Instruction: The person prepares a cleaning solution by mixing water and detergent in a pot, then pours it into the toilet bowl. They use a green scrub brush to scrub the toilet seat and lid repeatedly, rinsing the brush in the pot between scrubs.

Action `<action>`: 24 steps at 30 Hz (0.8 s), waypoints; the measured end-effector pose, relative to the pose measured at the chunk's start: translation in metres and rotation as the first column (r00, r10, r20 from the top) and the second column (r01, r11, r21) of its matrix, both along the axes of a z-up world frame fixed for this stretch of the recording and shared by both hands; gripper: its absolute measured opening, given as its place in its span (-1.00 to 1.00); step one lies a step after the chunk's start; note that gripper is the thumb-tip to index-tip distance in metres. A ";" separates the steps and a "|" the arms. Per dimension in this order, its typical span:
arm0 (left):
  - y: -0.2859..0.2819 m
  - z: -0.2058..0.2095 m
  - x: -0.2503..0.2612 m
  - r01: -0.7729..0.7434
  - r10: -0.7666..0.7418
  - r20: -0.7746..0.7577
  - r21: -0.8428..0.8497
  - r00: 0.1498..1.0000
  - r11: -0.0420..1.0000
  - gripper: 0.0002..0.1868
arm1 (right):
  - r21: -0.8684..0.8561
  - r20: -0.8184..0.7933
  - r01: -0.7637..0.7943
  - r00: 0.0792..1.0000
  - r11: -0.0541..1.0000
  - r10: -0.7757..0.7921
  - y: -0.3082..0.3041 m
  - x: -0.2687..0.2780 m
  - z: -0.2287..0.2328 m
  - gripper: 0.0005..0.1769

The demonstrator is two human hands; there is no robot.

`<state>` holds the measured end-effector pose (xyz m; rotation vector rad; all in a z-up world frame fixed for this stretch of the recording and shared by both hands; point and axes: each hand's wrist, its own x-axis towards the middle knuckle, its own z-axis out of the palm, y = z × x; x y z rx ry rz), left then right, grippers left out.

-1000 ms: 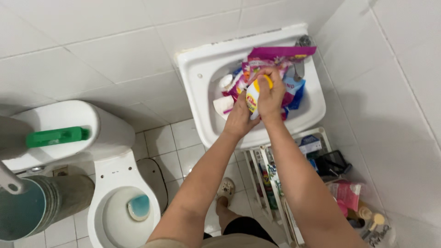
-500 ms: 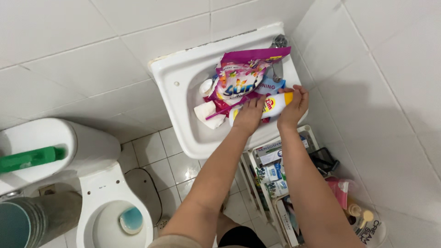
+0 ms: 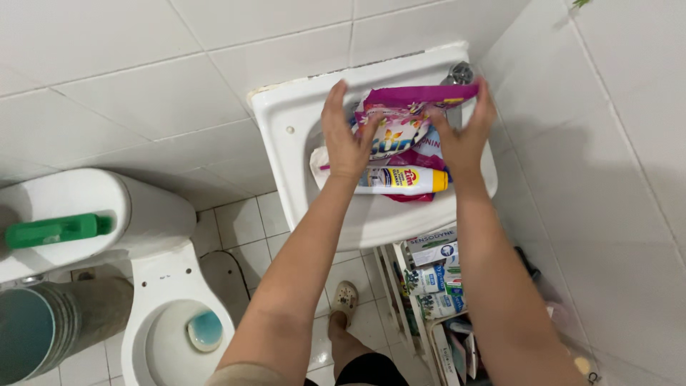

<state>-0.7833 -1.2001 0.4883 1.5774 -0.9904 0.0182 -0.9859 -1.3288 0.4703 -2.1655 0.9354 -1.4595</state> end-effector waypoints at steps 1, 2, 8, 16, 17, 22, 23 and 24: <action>-0.004 0.003 0.002 0.021 -0.022 0.010 0.013 1.000 1.000 -0.34 | -0.007 -0.002 -0.058 0.998 0.998 0.058 -0.009 0.008 0.009 -0.21; -0.008 0.005 0.002 0.043 -0.043 0.019 0.027 0.999 0.999 -0.45 | 0.138 0.067 -0.125 0.991 0.982 0.117 -0.017 0.015 0.017 -0.32; -0.003 -0.020 0.006 0.218 -0.121 -0.567 0.107 0.815 0.970 -0.69 | 0.431 0.279 -0.342 0.931 0.835 0.237 -0.015 0.032 0.019 -0.80; 0.015 0.003 0.024 0.085 -0.113 -0.578 -0.076 0.808 0.993 -0.79 | 0.265 0.338 -0.444 0.874 0.856 0.349 0.004 0.065 0.067 -0.89; 0.020 0.019 0.024 0.070 -0.123 -0.590 -0.113 0.798 0.991 -0.80 | 0.190 0.285 -0.368 0.908 0.910 0.307 0.004 0.064 0.081 -0.91; 0.046 0.127 0.026 0.086 -0.282 -0.420 -0.428 0.863 0.900 -0.80 | 0.141 0.481 -0.507 0.786 0.850 0.389 -0.001 0.062 0.139 -0.85; 0.053 0.147 0.024 0.069 -0.258 -0.389 -0.437 0.885 0.897 -0.82 | 0.184 0.491 -0.524 0.782 0.832 0.385 0.006 0.062 0.139 -0.84; 0.060 0.164 0.023 0.054 -0.232 -0.356 -0.445 0.905 0.894 -0.82 | 0.226 0.499 -0.540 0.779 0.811 0.380 0.016 0.065 0.134 -0.81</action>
